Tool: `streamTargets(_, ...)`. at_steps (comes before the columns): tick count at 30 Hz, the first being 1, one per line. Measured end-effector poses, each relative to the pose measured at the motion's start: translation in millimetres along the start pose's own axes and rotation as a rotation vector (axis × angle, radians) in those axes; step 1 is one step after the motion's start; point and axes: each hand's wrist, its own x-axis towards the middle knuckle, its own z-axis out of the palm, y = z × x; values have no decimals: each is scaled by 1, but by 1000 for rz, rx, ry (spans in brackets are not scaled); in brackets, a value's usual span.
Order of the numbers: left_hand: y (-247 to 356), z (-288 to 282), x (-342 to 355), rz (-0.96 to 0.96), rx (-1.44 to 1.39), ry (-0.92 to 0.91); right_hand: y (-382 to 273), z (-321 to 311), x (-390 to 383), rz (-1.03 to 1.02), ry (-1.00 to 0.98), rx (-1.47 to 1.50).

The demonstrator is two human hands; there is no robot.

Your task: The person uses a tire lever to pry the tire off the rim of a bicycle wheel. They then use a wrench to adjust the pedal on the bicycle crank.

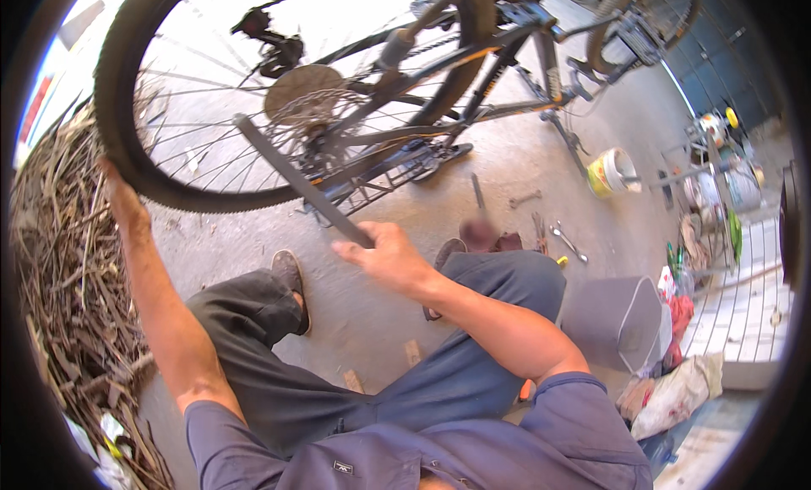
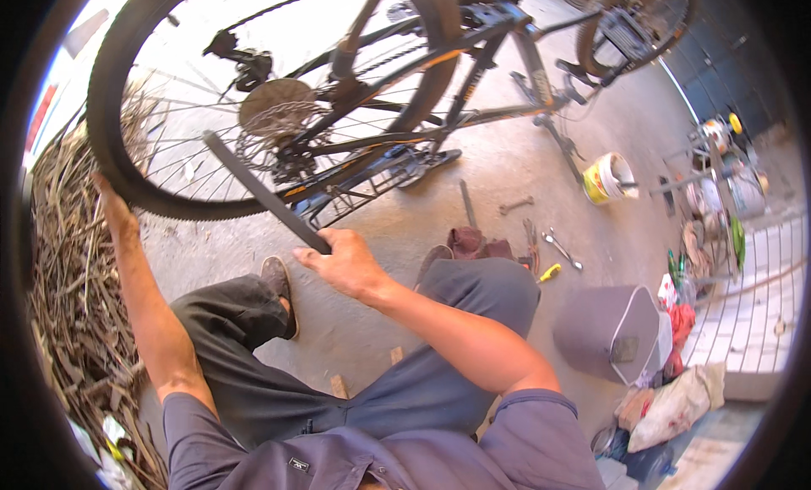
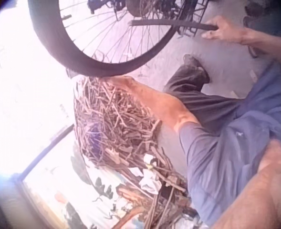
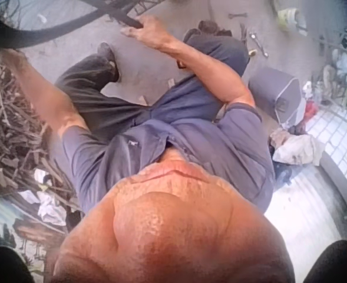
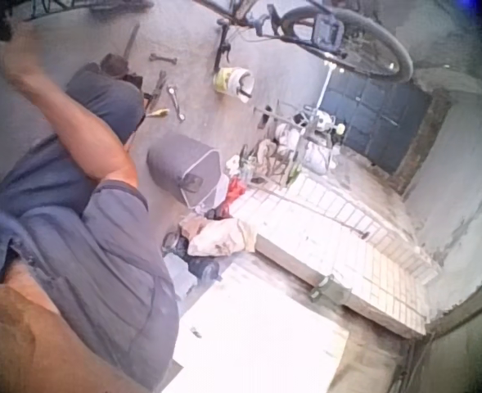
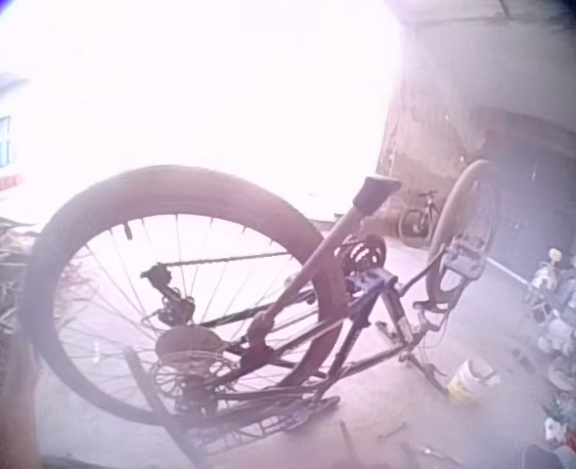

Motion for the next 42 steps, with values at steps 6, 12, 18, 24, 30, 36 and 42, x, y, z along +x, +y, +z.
streamTargets(6,11,7,-14,3,-23,-42,-10,8,-1,-14,6,-94)
streamTargets(12,23,10,-25,19,0,-88,-11,10,1,43,-85,-97)
streamTargets(18,21,11,-23,53,14,-88,-6,16,4,-70,-6,-76)
streamTargets(24,27,18,-24,102,26,-64,-8,12,2,-36,-19,-211)
streamTargets(30,24,19,-18,178,6,-108,-22,31,-12,156,7,-42)
streamTargets(36,35,28,-24,175,104,-80,-85,26,-24,-17,67,51)
streamTargets(42,26,12,-16,209,171,-22,-213,-20,-48,-770,73,382)
